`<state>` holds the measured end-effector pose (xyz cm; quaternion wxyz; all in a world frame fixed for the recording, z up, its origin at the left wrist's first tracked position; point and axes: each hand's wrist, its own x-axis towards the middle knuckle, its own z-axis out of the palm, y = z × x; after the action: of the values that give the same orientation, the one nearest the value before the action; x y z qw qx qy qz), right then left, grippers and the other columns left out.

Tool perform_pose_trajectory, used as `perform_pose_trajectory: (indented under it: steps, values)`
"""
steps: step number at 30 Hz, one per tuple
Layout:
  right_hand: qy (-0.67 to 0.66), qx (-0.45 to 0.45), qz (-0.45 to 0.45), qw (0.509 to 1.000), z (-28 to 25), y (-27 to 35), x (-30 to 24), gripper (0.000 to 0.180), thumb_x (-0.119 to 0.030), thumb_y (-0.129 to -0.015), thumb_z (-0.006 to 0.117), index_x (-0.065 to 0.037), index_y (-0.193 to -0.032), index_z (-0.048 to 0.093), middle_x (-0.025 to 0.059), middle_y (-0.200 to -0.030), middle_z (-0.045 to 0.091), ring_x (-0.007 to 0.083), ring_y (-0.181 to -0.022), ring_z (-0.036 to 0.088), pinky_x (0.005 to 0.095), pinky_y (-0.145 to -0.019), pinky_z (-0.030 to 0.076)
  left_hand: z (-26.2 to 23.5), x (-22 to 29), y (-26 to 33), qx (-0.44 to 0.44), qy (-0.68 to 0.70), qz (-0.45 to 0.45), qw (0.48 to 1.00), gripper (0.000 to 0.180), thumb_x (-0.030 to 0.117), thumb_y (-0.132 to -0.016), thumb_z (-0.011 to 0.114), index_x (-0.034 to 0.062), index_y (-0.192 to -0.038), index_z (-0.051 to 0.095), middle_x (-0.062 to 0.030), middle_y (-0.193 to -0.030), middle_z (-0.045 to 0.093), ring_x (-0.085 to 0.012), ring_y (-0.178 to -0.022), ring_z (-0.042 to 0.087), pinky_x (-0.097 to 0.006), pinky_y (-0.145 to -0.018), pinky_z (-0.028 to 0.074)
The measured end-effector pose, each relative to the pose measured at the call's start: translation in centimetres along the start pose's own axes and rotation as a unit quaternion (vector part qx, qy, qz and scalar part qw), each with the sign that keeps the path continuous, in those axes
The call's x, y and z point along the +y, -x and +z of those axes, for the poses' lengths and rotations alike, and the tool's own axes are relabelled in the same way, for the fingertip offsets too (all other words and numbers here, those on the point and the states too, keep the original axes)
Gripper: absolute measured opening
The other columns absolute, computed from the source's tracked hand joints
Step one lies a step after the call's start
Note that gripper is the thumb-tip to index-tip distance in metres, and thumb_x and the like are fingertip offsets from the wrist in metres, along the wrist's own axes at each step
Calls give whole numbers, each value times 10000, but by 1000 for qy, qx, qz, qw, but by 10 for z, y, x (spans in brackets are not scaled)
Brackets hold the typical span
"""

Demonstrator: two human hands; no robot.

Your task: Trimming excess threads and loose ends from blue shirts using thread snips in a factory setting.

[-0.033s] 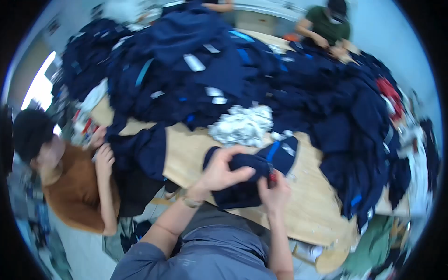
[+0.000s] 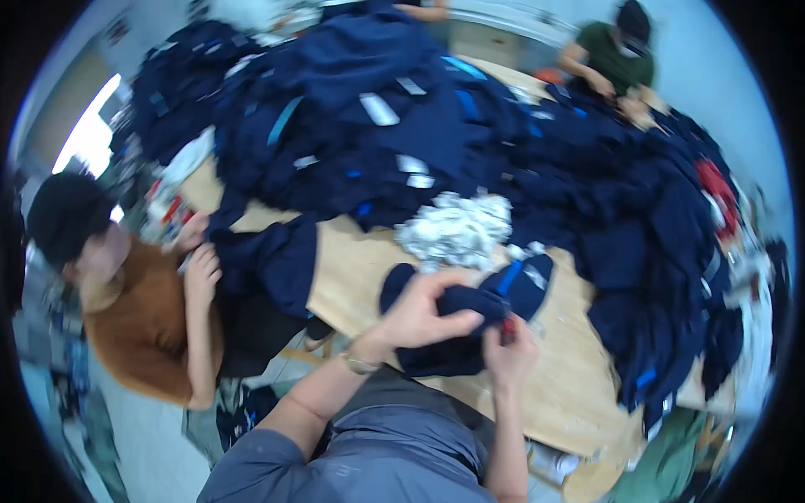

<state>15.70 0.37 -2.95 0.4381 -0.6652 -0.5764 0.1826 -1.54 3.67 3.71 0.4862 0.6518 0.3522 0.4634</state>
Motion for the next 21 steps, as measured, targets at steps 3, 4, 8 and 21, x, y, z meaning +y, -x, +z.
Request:
perform_pose_trajectory:
  steps: [3, 4, 8, 21]
  values:
    - [-84, -43, 97, 991, -4, -6, 25, 232, -11, -725, 568, 13, -951, 611, 35, -690, 586, 115, -603, 540, 255, -554, 445, 11, 16, 7, -2, 8, 8, 1000, 215, 133, -706, 683, 18, -815, 538, -23, -679, 524, -65, -670, 472, -246, -600, 419]
    - [-151, -46, 66, 985, 1, -10, 44, 233, -19, -736, 575, 22, -965, 598, 38, -729, 584, 116, -649, 543, 251, -594, 447, 14, 22, 10, -1, 9, 9, 1000, 209, 125, -706, 674, 11, -804, 529, -36, -653, 511, -65, -650, 459, -247, -593, 417]
    - [-242, -103, 43, 964, 15, -10, 80, 302, -94, -835, 581, 28, -1101, 507, 53, -979, 553, 127, -875, 529, 261, -742, 440, 13, 26, 22, 5, -13, 28, 1000, 230, 128, -694, 655, -17, -772, 494, -102, -598, 482, -130, -563, 462, -289, -541, 401]
    - [-601, -121, 246, 751, -48, -57, 27, 152, -136, -894, 533, -54, -1022, 544, 98, -961, 615, 178, -870, 609, 300, -777, 501, -88, 24, 33, 55, -254, 5, 966, 203, 43, -706, 689, 29, -883, 590, -108, -798, 608, -239, -755, 598, -305, -675, 461]
